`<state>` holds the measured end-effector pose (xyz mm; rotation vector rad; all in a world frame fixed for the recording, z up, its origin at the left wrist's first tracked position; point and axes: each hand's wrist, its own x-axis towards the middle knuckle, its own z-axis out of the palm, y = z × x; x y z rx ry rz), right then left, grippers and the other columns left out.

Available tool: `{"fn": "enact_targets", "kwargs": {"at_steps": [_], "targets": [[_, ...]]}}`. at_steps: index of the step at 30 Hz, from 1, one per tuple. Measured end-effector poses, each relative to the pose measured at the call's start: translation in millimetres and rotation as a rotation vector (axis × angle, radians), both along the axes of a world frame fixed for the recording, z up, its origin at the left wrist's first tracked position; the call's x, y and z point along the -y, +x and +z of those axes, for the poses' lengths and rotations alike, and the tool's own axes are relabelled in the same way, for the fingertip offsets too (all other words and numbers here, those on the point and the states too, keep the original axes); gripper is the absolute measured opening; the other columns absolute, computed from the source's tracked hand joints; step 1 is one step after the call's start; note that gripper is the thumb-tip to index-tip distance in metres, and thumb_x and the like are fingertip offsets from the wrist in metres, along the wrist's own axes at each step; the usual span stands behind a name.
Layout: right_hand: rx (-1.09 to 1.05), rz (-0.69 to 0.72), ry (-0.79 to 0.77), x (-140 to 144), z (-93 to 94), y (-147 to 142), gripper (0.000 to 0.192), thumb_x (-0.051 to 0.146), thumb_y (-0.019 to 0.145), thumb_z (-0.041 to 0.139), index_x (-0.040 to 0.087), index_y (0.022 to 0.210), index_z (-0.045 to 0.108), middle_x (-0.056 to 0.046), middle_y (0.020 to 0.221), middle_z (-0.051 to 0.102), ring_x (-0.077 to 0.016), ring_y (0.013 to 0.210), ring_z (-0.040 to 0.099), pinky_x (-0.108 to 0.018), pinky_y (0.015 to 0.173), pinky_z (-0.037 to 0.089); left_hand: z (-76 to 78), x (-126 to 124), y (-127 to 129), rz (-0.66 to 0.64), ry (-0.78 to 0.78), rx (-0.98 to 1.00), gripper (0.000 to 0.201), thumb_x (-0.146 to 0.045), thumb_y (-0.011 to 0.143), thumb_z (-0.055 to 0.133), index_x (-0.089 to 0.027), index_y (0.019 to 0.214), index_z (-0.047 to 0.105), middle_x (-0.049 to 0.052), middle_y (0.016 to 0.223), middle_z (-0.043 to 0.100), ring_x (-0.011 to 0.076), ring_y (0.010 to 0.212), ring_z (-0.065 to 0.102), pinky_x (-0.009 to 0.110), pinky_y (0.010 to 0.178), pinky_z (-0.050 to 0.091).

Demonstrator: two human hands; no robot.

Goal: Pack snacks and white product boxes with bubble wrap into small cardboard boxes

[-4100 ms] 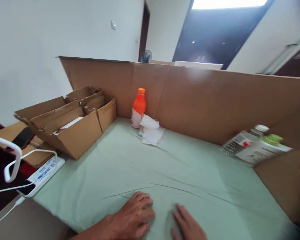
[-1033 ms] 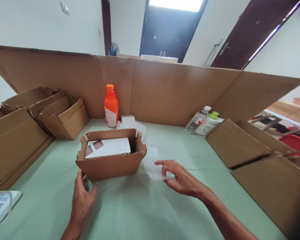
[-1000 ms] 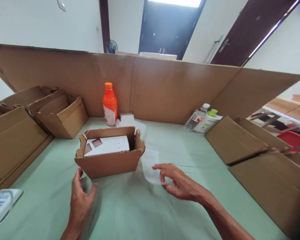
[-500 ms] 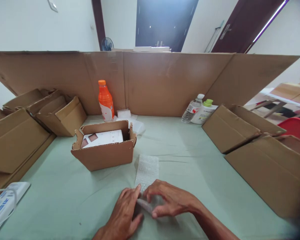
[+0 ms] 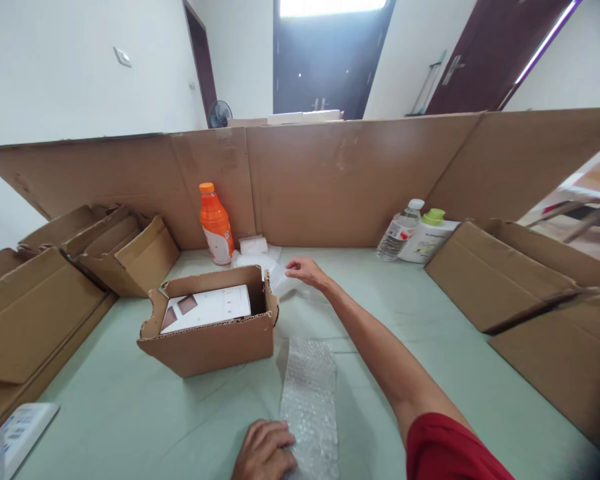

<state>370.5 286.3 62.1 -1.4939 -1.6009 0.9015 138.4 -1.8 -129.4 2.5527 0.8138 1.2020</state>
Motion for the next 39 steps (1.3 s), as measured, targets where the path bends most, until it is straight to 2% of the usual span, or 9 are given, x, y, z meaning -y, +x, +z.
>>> {"fn": "enact_targets", "kwargs": {"at_steps": [4,7,10,14,19,24,29,33,39], "targets": [[-0.204,-0.050,-0.019,50.3,3.5,20.3,0.025,0.033,0.069,0.071,0.019,0.086,0.060,0.005,0.065,0.056,-0.0106,0.059,0.051,-0.023,0.055,0.042,37.8,8.9,-3.8,-0.038,-0.168,-0.009,0.023,-0.035,0.088,0.048,-0.023,0.096,0.066,0.012,0.099,0.073,0.0295,0.103,0.067,0.046,0.090,0.053],[-0.347,-0.149,-0.100,104.2,-2.0,30.9,0.041,0.040,0.073,0.067,0.022,0.107,0.055,0.006,0.068,0.054,-0.0098,0.055,0.048,-0.021,0.048,0.040,75.5,15.3,-7.9,-0.037,-0.327,-0.045,0.029,-0.019,0.075,0.051,-0.020,0.099,0.066,0.014,0.110,0.070,0.0317,0.112,0.063,0.051,0.095,0.049],[-0.452,-0.222,-0.237,155.0,-17.6,25.3,0.046,0.039,0.070,0.067,0.022,0.110,0.052,0.005,0.067,0.053,-0.0115,0.051,0.048,-0.023,0.041,0.043,94.8,17.9,-8.2,-0.015,-0.347,-0.007,0.038,-0.006,0.066,0.048,-0.019,0.097,0.065,0.012,0.109,0.071,0.0297,0.112,0.063,0.050,0.096,0.049],[-0.530,-0.276,-0.332,205.2,-36.6,9.6,0.046,0.036,0.066,0.071,0.023,0.107,0.053,0.005,0.066,0.053,-0.0127,0.052,0.050,-0.025,0.039,0.048,96.0,19.2,-6.8,-0.004,-0.316,0.025,0.040,-0.003,0.064,0.048,-0.018,0.097,0.065,0.012,0.107,0.071,0.0287,0.110,0.063,0.049,0.095,0.049],[-0.529,-0.254,-0.377,239.6,-43.0,-0.9,0.059,0.036,0.061,0.078,0.022,0.111,0.050,0.008,0.066,0.053,-0.0106,0.051,0.050,-0.024,0.041,0.049,94.3,18.6,-9.7,-0.024,-0.291,0.009,0.037,-0.003,0.068,0.049,-0.017,0.098,0.065,0.011,0.107,0.071,0.0278,0.110,0.063,0.046,0.094,0.049],[-0.143,-0.123,-0.449,252.8,-44.4,4.2,0.053,0.037,0.069,0.069,0.022,0.116,0.049,0.009,0.062,0.055,-0.0144,0.050,0.057,-0.024,0.044,0.044,93.0,21.1,-10.0,-0.023,-0.283,0.029,0.034,-0.003,0.070,0.052,-0.016,0.098,0.065,0.010,0.106,0.071,0.0271,0.110,0.061,0.046,0.095,0.048],[0.562,-0.091,-0.052,256.4,-25.0,14.5,0.028,0.033,0.085,0.063,0.023,0.111,0.064,0.000,0.078,0.068,-0.0176,0.068,0.063,-0.031,0.067,0.048,94.2,22.7,-9.0,-0.026,-0.283,0.041,0.036,-0.003,0.068,0.051,-0.017,0.098,0.064,0.010,0.105,0.071,0.0274,0.109,0.062,0.045,0.095,0.048],[0.649,0.130,0.190,249.2,-31.1,-1.4,0.026,0.024,0.091,0.059,0.022,0.116,0.066,-0.007,0.108,0.069,-0.0211,0.091,0.065,-0.035,0.084,0.049,96.5,22.5,-8.8,-0.030,-0.291,0.026,0.041,-0.002,0.063,0.049,-0.018,0.098,0.064,0.010,0.104,0.071,0.0281,0.109,0.062,0.046,0.094,0.048],[0.714,0.263,0.185,237.8,-61.1,-14.6,0.030,0.014,0.086,0.064,0.019,0.115,0.068,-0.010,0.115,0.067,-0.0240,0.100,0.061,-0.039,0.089,0.047,97.6,22.4,-8.5,-0.023,-0.276,0.031,0.037,-0.001,0.066,0.050,-0.018,0.096,0.064,0.010,0.104,0.071,0.0278,0.108,0.062,0.045,0.093,0.049]]}}
